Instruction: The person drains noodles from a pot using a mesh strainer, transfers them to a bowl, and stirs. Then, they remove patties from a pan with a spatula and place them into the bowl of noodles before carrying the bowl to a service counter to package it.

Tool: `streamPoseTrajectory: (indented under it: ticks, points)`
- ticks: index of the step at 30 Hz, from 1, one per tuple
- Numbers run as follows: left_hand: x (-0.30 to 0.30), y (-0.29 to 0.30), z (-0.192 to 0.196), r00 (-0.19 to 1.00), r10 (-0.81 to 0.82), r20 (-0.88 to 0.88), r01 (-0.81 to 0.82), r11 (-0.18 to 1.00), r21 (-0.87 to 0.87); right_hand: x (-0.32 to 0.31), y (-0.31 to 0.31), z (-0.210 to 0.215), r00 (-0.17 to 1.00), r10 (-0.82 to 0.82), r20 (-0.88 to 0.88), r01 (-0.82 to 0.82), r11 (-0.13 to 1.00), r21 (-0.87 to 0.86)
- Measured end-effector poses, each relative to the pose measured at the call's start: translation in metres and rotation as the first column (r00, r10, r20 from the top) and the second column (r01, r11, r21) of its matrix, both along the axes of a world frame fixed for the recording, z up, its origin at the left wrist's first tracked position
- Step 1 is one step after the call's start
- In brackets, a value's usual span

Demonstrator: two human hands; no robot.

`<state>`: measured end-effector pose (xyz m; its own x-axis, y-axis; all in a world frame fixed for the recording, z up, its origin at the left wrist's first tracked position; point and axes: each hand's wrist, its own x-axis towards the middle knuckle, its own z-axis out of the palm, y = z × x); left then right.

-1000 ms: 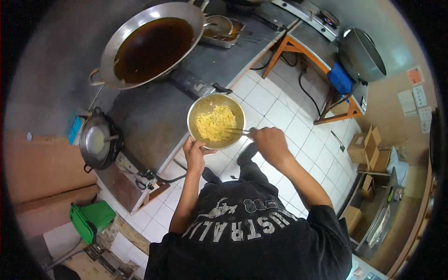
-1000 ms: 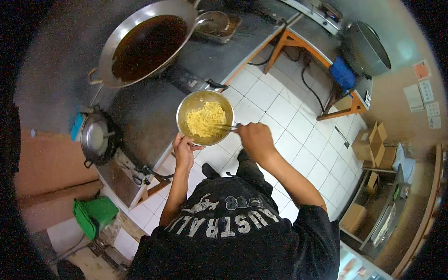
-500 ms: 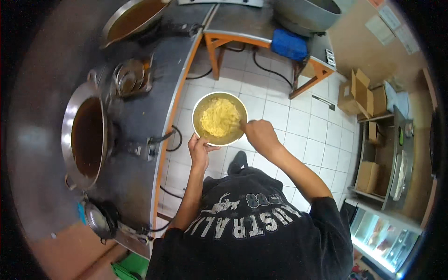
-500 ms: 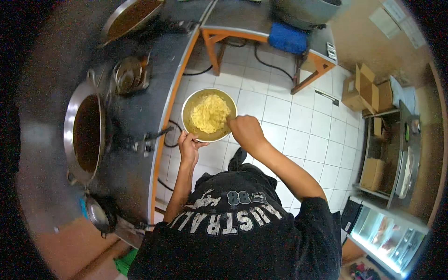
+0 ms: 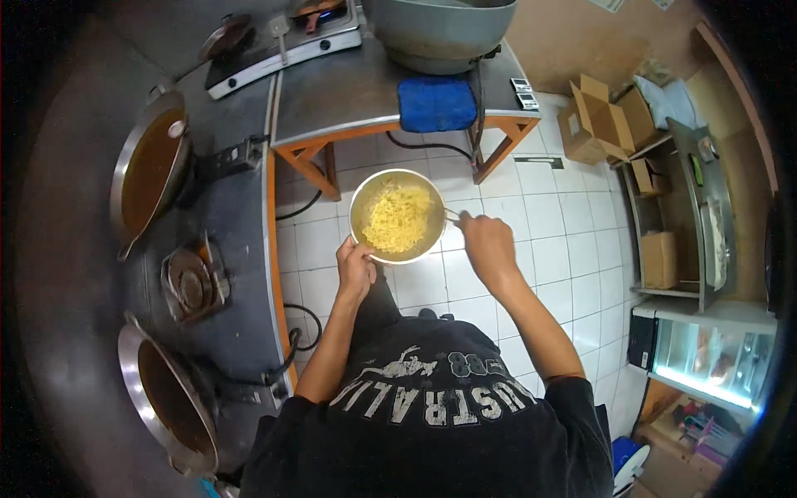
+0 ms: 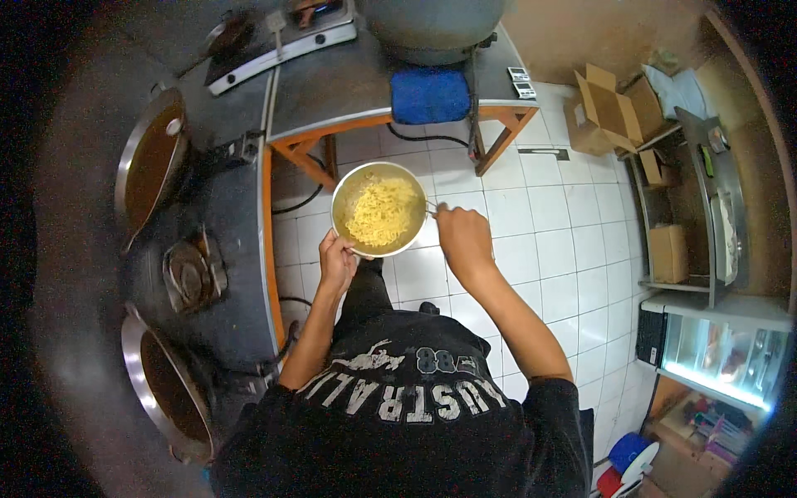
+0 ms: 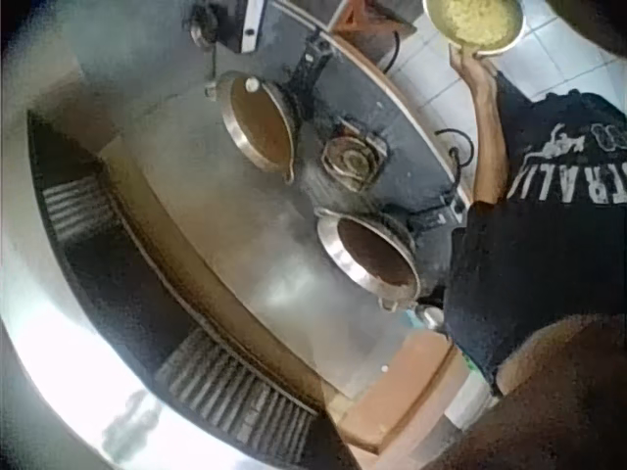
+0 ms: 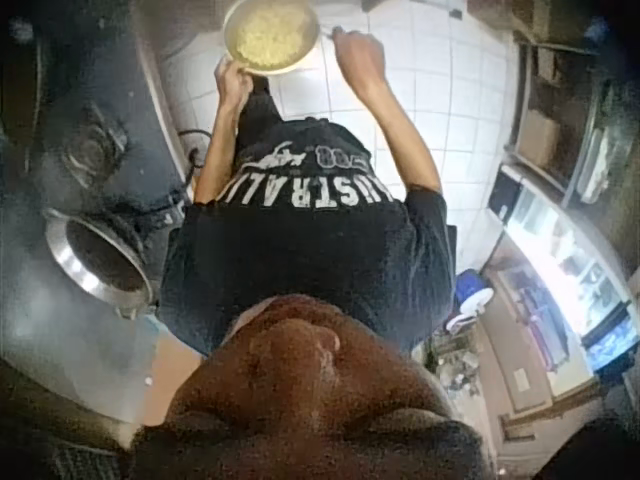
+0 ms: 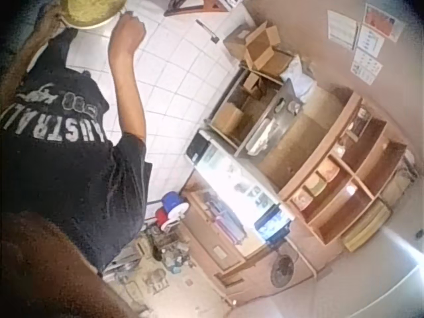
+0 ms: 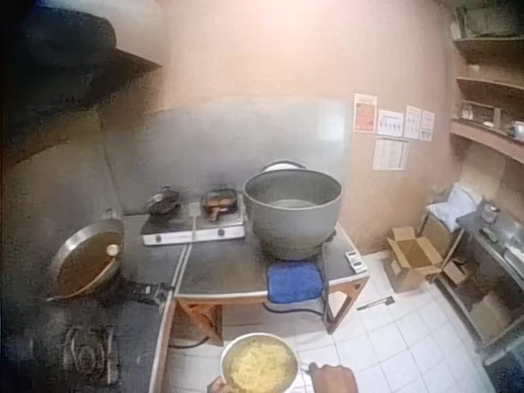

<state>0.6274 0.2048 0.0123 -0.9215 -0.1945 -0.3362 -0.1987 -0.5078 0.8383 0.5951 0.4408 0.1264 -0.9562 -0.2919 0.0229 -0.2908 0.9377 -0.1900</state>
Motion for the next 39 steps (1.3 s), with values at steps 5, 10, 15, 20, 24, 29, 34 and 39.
streamPoseTrajectory:
  ticks: [5, 10, 15, 20, 24, 29, 34, 39]
  points:
    - [-0.128, -0.032, -0.007, 0.991, -0.127, 0.039, 0.128, 0.991, -0.040, -0.098, -0.050, -0.043, 0.992, 0.124, -0.006, -0.124, 0.986, -0.108]
    - [-0.245, -0.094, -0.040, 0.957, -0.264, 0.121, 0.274, 0.959, -0.074, -0.211, -0.085, -0.060, 0.993, -0.100, 0.068, 0.102, 0.994, -0.030]
    - [-0.352, -0.140, -0.073, 0.931, -0.336, 0.141, 0.349, 0.934, -0.077, -0.297, -0.124, -0.075, 0.997, 0.028, 0.073, -0.024, 0.998, -0.058]
    - [-0.392, -0.167, -0.087, 0.917, -0.317, 0.240, 0.337, 0.940, -0.045, -0.345, -0.121, -0.029, 0.993, -0.036, 0.114, 0.032, 0.999, 0.029]
    - [-0.412, -0.178, -0.096, 0.904, -0.378, 0.197, 0.394, 0.918, -0.043, -0.375, -0.132, -0.072, 0.985, 0.002, 0.174, -0.022, 0.993, 0.113]
    - [-0.430, -0.195, -0.092, 0.849, -0.466, 0.249, 0.488, 0.872, -0.033, -0.394, -0.157, -0.143, 0.988, -0.002, 0.157, -0.016, 0.993, 0.114]
    - [-0.440, -0.201, -0.091, 0.803, -0.551, 0.228, 0.576, 0.816, -0.057, -0.404, -0.164, -0.139, 0.974, 0.004, 0.226, 0.007, 0.999, -0.051]
    - [-0.453, -0.198, -0.064, 0.797, -0.554, 0.243, 0.559, 0.827, 0.053, -0.403, -0.149, -0.103, 0.991, 0.055, 0.119, -0.034, 0.984, -0.173]
